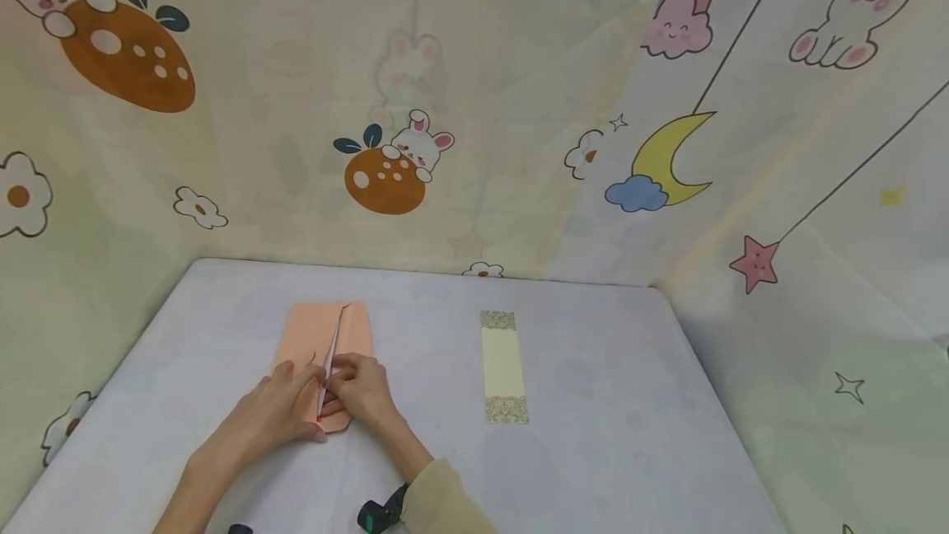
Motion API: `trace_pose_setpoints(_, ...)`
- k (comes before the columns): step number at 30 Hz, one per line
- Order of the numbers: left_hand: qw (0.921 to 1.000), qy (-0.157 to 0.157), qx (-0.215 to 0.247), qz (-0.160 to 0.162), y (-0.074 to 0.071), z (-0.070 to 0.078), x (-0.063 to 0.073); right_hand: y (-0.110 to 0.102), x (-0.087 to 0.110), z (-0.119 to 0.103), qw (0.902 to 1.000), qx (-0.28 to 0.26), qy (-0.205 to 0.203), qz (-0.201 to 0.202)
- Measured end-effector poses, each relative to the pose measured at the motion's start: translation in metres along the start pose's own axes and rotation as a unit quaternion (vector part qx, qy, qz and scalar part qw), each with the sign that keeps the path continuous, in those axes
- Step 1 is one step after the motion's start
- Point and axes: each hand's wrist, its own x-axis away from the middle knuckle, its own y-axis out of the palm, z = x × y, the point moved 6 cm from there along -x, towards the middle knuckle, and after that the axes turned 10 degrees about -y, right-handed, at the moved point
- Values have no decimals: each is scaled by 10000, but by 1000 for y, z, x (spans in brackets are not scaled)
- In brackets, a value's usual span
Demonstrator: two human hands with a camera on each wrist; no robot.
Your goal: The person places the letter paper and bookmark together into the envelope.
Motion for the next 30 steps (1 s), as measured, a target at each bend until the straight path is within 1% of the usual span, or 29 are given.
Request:
trace_pose_setpoints(7,10000,-26,28,-8,-2,1,-2,-8,1,-1,9991,-325,21,255)
trace_pose_setpoints(10,10000,-34,15,1,-1,1,-3,-16,3,-2,9993,-251,-11,283)
trace_pose_setpoints(13,10000,-47,7,11,1,0,-3,-26,7,-2,9995,-57,-97,288)
trace_pose_setpoints(18,10000,-21,-6,47,1,-1,-2,-46,13,-4,9985,365,-278,315)
trace_pose_setpoints(22,10000,1,19,75,-1,-1,-1,-66,18,-8,9940,920,-445,393)
trace_pose_setpoints(25,10000,23,19,50,-1,0,-1,-82,23,-12,9848,1546,-601,511)
trace_pose_setpoints(27,10000,40,10,41,-1,0,-1,-92,26,-15,9778,1909,-633,594)
trace_pose_setpoints(30,10000,50,14,56,-1,0,-1,-105,30,-16,9701,2244,-612,688)
